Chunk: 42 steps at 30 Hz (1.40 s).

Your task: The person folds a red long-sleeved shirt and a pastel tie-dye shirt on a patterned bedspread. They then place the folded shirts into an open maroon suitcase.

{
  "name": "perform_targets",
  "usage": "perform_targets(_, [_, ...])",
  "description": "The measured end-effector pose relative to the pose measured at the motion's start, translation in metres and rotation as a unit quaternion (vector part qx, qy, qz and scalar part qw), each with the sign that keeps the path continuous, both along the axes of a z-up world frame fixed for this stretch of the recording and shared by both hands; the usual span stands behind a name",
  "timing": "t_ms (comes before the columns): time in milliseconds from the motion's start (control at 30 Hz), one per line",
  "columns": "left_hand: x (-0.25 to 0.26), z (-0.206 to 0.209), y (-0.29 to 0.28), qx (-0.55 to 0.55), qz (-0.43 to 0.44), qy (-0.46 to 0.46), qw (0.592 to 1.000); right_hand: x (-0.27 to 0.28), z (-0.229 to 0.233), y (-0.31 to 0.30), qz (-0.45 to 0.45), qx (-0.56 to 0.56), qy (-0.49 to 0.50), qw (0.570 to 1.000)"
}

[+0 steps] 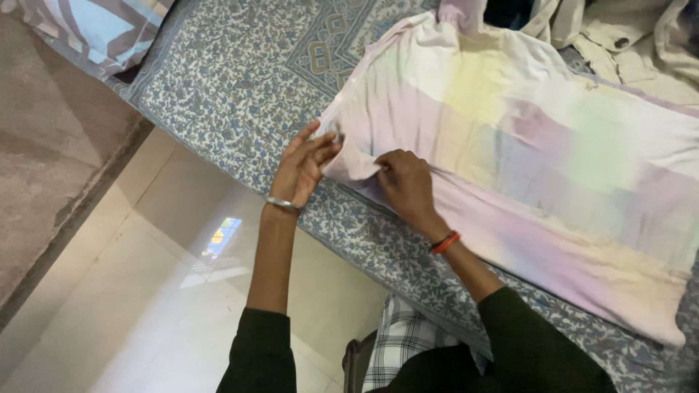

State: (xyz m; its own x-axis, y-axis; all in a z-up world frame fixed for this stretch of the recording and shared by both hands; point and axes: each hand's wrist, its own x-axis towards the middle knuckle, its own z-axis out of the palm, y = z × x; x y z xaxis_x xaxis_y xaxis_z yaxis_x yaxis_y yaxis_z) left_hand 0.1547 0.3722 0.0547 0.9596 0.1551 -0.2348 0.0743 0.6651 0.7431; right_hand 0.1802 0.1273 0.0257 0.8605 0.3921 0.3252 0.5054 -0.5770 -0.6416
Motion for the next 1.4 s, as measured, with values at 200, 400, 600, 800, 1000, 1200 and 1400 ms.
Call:
perform_targets(200, [0.026, -0.011, -0.012, 0.654, 0.138, -0.075, 0.74, 0.091, -0.007, -0.044, -0.017, 0.269, 0.328, 0.906])
perform_targets(400, [0.015, -0.028, -0.005, 0.753, 0.084, 0.076, 0.648, 0.052, 0.004, -0.017, 0.048, -0.009, -0.108, 0.993])
perform_targets(600, [0.017, -0.029, 0.012, 0.708, 0.053, 0.056, 0.702, 0.09, -0.019, -0.033, -0.225, 0.054, 0.166, 0.959])
perform_targets(800, [0.004, -0.029, 0.011, 0.655, 0.084, -0.001, 0.751, 0.082, 0.021, -0.014, -0.123, -0.048, -0.144, 0.981])
perform_targets(1000, [-0.01, -0.034, 0.02, 0.726, 0.063, -0.058, 0.683, 0.136, 0.025, 0.062, 0.01, -0.21, -0.088, 0.974])
perform_targets(1200, [-0.006, -0.04, 0.039, 0.686, 0.038, 0.006, 0.726, 0.196, -0.001, 0.052, -0.054, -0.172, 0.115, 0.977])
perform_targets(1400, [-0.007, -0.037, 0.033, 0.706, 0.052, -0.047, 0.705, 0.18, -0.008, 0.062, 0.068, -0.16, -0.025, 0.984])
